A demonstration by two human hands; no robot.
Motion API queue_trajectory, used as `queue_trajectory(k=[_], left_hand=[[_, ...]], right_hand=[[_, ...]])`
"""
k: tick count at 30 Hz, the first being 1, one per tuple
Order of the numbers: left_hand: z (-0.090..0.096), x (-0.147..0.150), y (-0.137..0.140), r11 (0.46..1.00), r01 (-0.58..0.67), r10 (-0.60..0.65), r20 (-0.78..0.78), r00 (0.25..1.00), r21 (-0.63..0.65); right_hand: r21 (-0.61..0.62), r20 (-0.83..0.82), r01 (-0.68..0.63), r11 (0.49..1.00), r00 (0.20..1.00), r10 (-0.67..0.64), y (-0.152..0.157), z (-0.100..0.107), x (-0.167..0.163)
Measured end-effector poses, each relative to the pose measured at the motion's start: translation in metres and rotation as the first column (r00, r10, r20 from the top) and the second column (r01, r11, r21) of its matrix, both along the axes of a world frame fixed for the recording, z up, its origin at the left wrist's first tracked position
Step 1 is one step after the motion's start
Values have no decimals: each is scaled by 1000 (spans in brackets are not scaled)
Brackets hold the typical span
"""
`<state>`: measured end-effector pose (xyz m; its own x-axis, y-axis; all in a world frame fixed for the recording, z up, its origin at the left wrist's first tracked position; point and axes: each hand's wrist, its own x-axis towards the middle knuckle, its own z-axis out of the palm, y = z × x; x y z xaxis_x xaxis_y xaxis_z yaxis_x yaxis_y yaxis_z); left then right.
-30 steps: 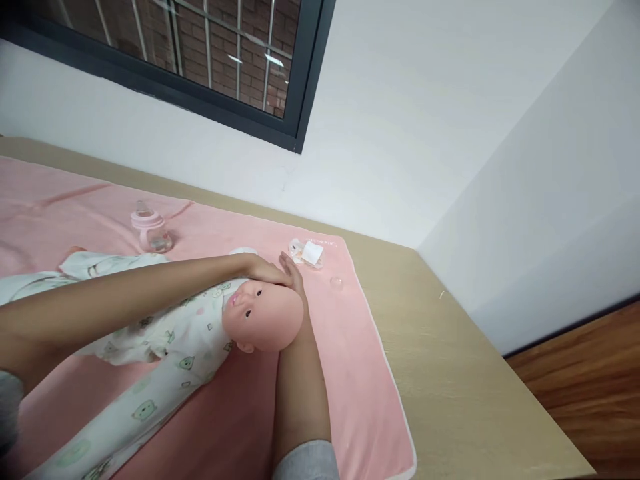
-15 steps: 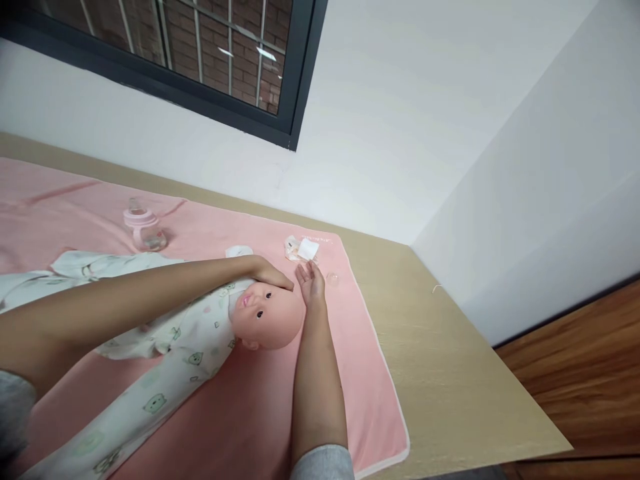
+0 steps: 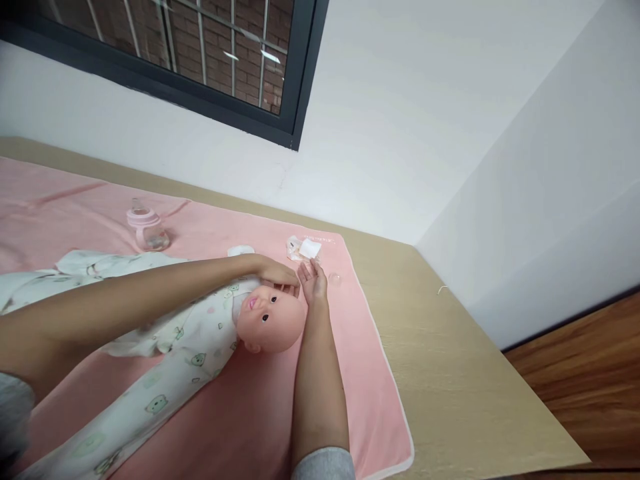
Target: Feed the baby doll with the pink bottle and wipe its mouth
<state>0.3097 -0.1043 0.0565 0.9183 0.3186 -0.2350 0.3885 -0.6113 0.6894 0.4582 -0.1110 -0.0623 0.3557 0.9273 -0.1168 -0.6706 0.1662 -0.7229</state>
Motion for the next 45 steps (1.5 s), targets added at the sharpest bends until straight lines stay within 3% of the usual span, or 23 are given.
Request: queue_trajectory(k=[6, 12, 17, 21, 24, 29, 33, 37, 45], left_hand=[[28, -19, 3, 999, 9, -4, 143, 990, -33], [41, -52, 5, 948, -245, 308, 397, 865, -202], [37, -73, 3, 913, -397, 389, 484, 784, -90], [36, -85, -10, 895, -444, 361, 544, 758, 25], [39, -94, -21, 922, -378, 266, 579, 771, 80], [44, -110, -31, 925, -328, 144, 620, 771, 194], [44, -124, -35, 952, -297, 191, 611, 768, 76], [44, -139, -40, 944, -328, 259, 554, 791, 27], [48, -159, -52, 949, -307, 236, 482, 843, 72]], right_hand=[[60, -43, 64, 996, 997, -62, -4, 6, 2], [114, -44, 142, 983, 989, -138, -8, 20, 2], [206, 84, 170, 964, 978, -191, -15, 47, -3], [276, 260, 48, 960, 958, -122, -31, 84, -12], [255, 476, -107, 961, 879, -29, -49, 115, -27], [248, 752, -242, 938, 659, -28, -79, 149, -59], [263, 844, -356, 897, 534, -36, -94, 159, -77], [260, 877, -361, 896, 476, -63, -104, 163, -88], [288, 890, -368, 884, 444, -106, -120, 169, -107]])
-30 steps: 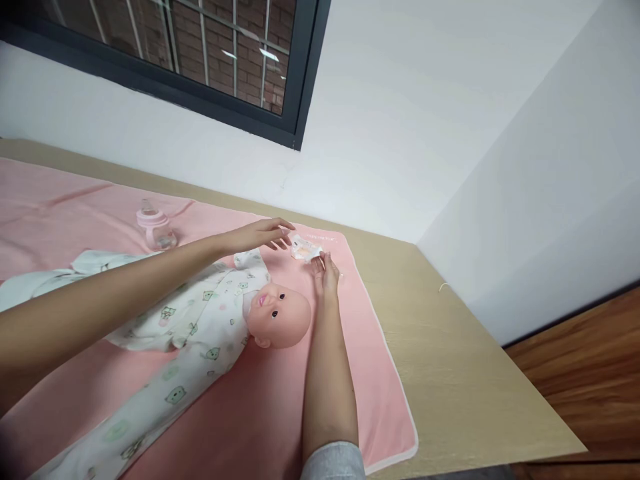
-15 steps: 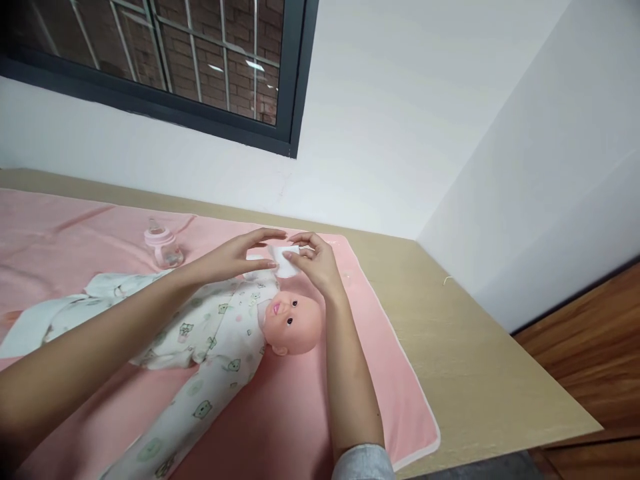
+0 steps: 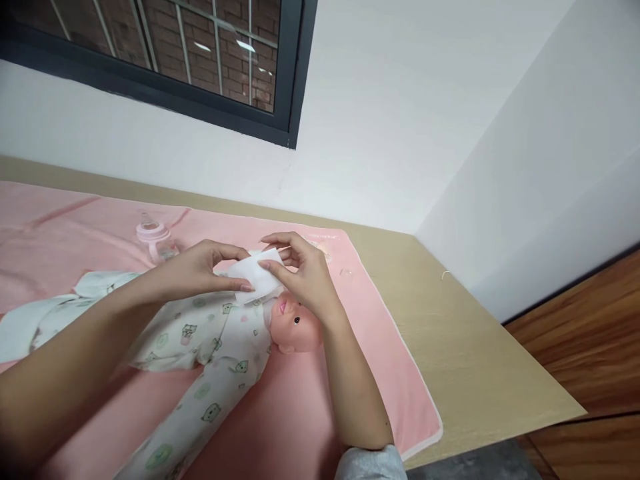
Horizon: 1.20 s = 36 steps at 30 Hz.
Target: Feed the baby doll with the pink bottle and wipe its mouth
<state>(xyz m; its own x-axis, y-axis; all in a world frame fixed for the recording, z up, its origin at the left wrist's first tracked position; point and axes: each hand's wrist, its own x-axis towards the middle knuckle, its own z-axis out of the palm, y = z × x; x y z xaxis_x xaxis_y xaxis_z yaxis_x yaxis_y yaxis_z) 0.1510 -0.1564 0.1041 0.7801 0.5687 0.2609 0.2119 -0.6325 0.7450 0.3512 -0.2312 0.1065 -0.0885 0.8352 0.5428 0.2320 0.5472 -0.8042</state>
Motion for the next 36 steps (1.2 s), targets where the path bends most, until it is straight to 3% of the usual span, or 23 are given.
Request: queue_trajectory(k=[10, 15, 22, 26, 28, 31, 36], left_hand=[[2, -2, -8, 998, 46, -49, 86, 995, 38], [1, -1, -9, 988, 31, -63, 219, 974, 149], [1, 8, -19, 996, -48, 22, 313, 950, 77], [7, 4, -29, 982, -185, 148, 431, 890, 45], [10, 0, -29, 976, -218, 191, 397, 898, 24], [6, 1, -24, 991, -135, 128, 194, 973, 22], [-14, 20, -17, 999, 16, -10, -126, 992, 49]], right_hand=[[10, 10, 41, 999, 999, -41, -3, -2, -10], [30, 2, 73, 997, 997, -73, -2, -4, -13], [83, 88, 161, 984, 982, -168, 0, -8, -14], [65, 102, 190, 980, 975, -196, 7, -10, -3], [40, 70, 224, 974, 972, -226, 16, -13, 9], [-49, 21, 268, 962, 963, -267, 36, -22, 31], [-254, -42, 341, 905, 931, -362, 72, -66, 69]])
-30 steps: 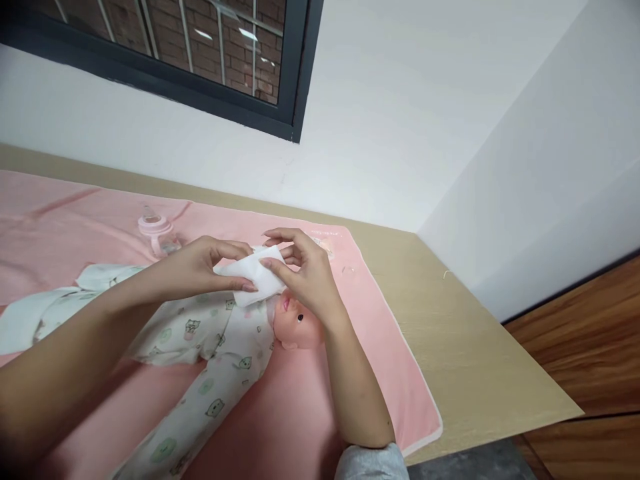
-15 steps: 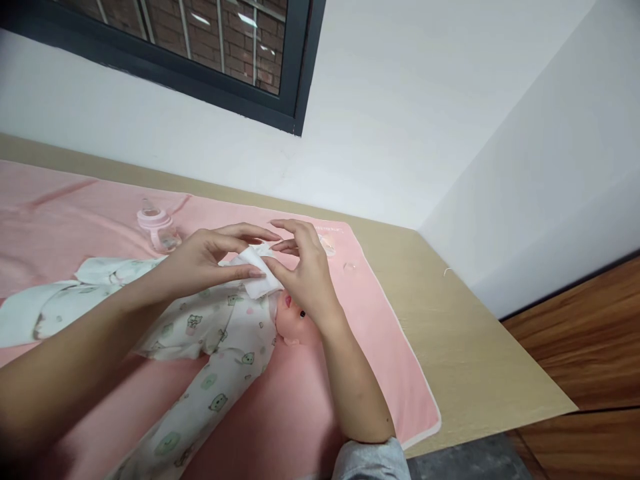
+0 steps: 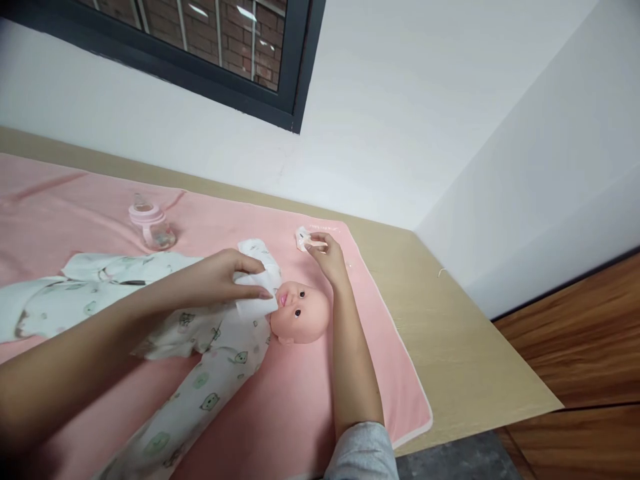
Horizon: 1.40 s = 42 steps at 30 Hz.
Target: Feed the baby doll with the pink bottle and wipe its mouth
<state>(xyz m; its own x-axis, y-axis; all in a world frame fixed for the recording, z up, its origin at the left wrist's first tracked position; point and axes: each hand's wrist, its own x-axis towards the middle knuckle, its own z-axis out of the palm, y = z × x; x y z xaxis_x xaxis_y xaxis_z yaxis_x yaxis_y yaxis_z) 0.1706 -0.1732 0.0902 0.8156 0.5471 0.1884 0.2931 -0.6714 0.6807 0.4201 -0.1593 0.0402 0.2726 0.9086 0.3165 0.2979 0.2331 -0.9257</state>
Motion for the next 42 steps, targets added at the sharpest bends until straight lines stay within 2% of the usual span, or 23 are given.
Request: queue_trajectory(k=[3, 6, 8, 11, 16, 21, 27, 33, 42], left_hand=[[-9, 11, -2, 1000, -22, 22, -102, 995, 1], [-15, 16, -4, 999, -28, 32, -145, 989, 32], [-19, 18, -4, 996, -40, 51, -149, 988, 76], [-23, 20, -6, 985, -73, 100, -174, 980, 156], [-25, 25, -10, 959, -53, 108, -186, 977, 279], [-26, 25, -12, 949, -47, 122, -224, 967, 312], [-28, 23, -10, 941, -52, 125, -200, 972, 334], [-28, 23, -9, 945, -49, 122, -210, 970, 324], [-32, 21, -6, 915, -98, 167, -148, 975, 392]], right_hand=[[-117, -178, 28, 993, 983, -48, 17, -39, 16], [-215, -244, 22, 976, 967, -76, 29, -73, 23], [-239, -246, 9, 971, 967, -69, 34, -88, 26], [-222, -229, -3, 975, 972, -49, 40, -100, 29], [-214, -81, 14, 977, 996, -32, 44, -110, 35], [-206, -19, 26, 978, 999, -31, 46, -115, 37], [-212, -132, -7, 977, 991, -22, 45, -113, 36], [-213, -177, -18, 977, 984, -20, 45, -112, 35], [-213, -262, -45, 976, 965, -13, 45, -112, 36]])
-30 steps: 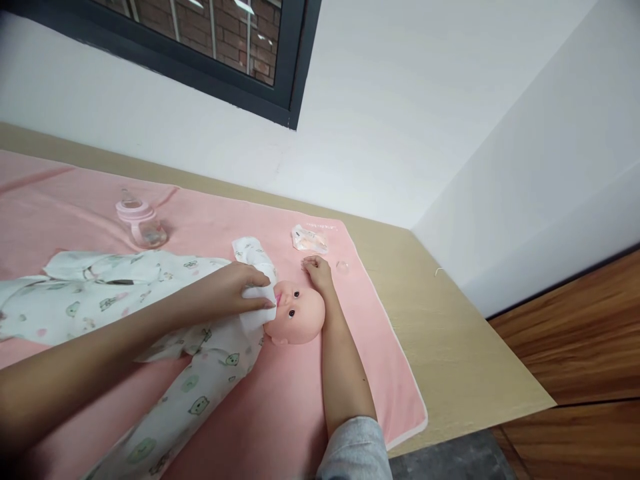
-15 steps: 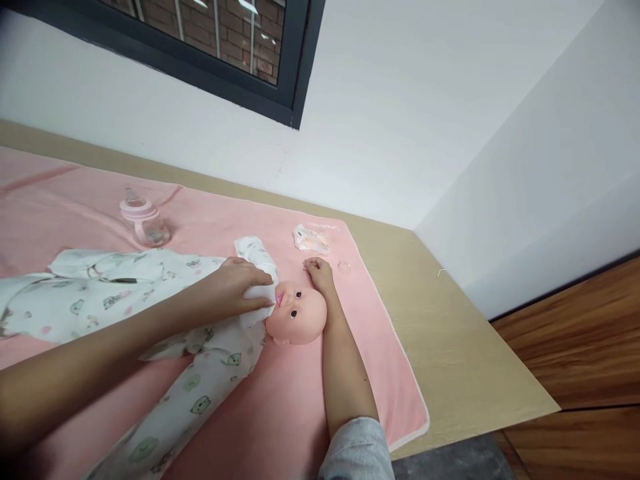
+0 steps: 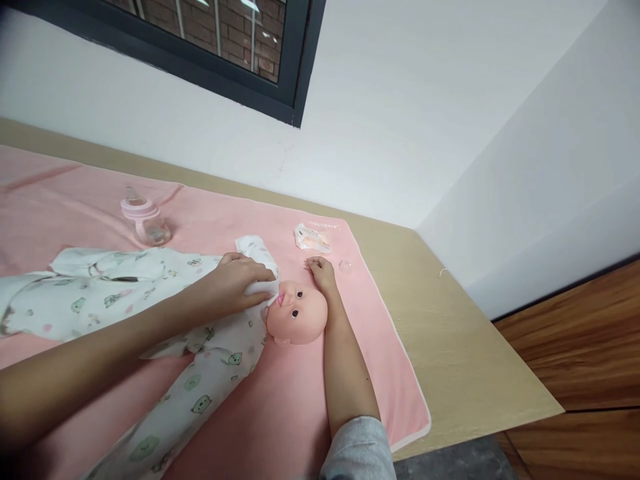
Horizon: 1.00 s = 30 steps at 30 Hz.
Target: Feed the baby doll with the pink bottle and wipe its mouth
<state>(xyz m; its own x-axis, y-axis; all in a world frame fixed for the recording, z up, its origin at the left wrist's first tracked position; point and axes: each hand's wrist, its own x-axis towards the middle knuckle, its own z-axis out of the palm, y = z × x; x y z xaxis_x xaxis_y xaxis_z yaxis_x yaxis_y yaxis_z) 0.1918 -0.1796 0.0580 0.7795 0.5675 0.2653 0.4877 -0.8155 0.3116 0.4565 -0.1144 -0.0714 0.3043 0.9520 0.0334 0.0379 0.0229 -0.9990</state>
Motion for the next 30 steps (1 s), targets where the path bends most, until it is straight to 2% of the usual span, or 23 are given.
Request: queue_trajectory(k=[5, 9, 22, 26, 30], left_hand=[[-4, 1, 1, 999, -10, 8, 58, 998, 31], [-4, 2, 3, 999, -11, 10, 26, 1000, 40], [0, 1, 7, 996, 49, -41, 122, 992, -69], [1, 2, 5, 989, 43, -20, 166, 986, -141], [1, 3, 3, 986, 34, -3, 186, 983, -161]], right_hand=[[-6, -5, -2, 1000, 1000, 2, 1, 0, 1], [-3, -6, -1, 1000, 1000, 1, 0, 0, 0], [8, -15, -5, 1000, 1000, 5, 0, -1, 1], [6, -20, -7, 1000, 1000, 8, 3, -6, 2], [11, -20, -13, 1000, 1000, 13, 4, -8, 3]])
